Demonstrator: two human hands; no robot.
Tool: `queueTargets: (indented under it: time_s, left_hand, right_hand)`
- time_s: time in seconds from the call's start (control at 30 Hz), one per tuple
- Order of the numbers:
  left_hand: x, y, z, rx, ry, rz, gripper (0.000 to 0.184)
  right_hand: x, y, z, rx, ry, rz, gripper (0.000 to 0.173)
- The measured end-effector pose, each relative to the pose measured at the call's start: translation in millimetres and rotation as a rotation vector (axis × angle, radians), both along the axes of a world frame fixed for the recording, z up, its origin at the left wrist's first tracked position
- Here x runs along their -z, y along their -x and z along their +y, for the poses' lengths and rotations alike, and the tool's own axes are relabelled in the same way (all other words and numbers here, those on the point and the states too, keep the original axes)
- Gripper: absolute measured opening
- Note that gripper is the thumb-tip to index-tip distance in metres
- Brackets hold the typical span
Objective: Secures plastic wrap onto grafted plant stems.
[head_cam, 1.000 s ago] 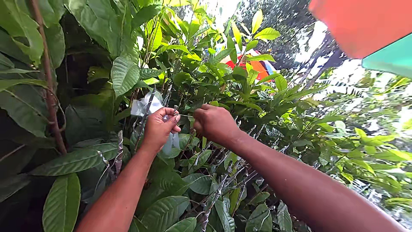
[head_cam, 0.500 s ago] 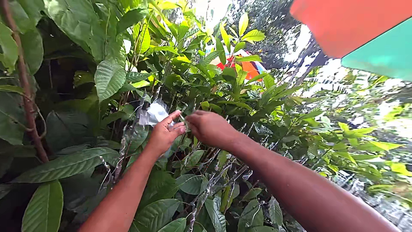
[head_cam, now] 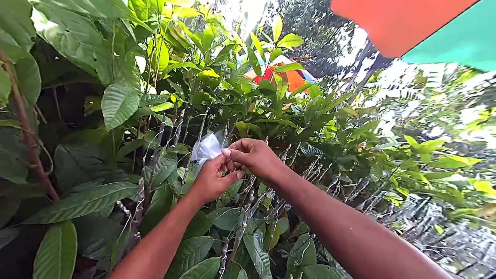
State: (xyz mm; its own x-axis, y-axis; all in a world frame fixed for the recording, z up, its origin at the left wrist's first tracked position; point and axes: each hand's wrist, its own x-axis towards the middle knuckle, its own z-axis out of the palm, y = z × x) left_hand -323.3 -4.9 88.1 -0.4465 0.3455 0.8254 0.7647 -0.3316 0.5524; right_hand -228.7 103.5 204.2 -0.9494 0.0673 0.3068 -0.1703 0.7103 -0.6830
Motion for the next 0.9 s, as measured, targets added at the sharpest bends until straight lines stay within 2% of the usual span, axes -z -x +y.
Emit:
queueTargets:
  time_s: [0.1, 0.23, 0.37, 0.43, 0.5, 0.57, 0.63, 0.67, 0.77, 0.83, 0.9]
  left_hand:
    - [1.6, 4.9, -0.9, -0.008, 0.014, 0.030, 0.022]
    - [9.0, 14.3, -0.2, 0.169, -0.200, -0.013, 0.017]
    - [10.3, 23.0, -4.0, 0.406, -0.421, -0.262, 0.046]
    - [9.2, 26.4, -11.1, 0.354, -0.524, -0.366, 0.041]
    - [11.6, 31.7, -15.8, 0.110, -0.586, -0.317, 0.030]
    - [20.9, 39.8, -14.8, -0.107, -0.514, -0.096, 0.025]
    - [30.8, 41.9, -8.2, -0.147, -0.414, -0.004, 0.025]
    - [34.3, 41.4, -4.4, -0.098, -0.385, -0.040, 0.026]
    - [39.5, 41.8, 1.0, 0.155, -0.349, -0.338, 0.030]
    - [43.5, 46.9, 0.6, 0.125, -0.193, -0.429, 0.034]
    - [47.2, 51.9, 0.7, -0.035, 0.140, -0.412, 0.041]
  right_hand:
    - [3.9, 4.0, -1.9, -0.003, 0.068, 0.010, 0.020]
    - [2.3, 4.4, 0.0, 0.011, 0.306, 0.015, 0.016]
    - [-2.3, 6.0, 11.0, 0.032, 0.595, 0.053, 0.010]
    - [-5.2, 9.0, 21.2, 0.044, 0.724, 0.100, 0.004]
    - [-5.8, 12.0, 32.5, 0.048, 0.813, 0.127, 0.003]
    - [-4.3, 12.1, 41.1, 0.041, 0.859, 0.152, 0.009]
    - [-1.6, 12.2, 45.6, 0.027, 0.887, 0.199, 0.011]
    - [-1.1, 12.9, 47.3, 0.025, 0.905, 0.235, 0.010]
    - [-6.1, 14.6, 58.7, 0.052, 0.982, 0.376, 0.007]
    - [-12.3, 13.2, 67.9, 0.080, 1.077, 0.456, 0.007]
    - [-16.8, 9.2, 73.7, 0.091, 1.172, 0.495, 0.005]
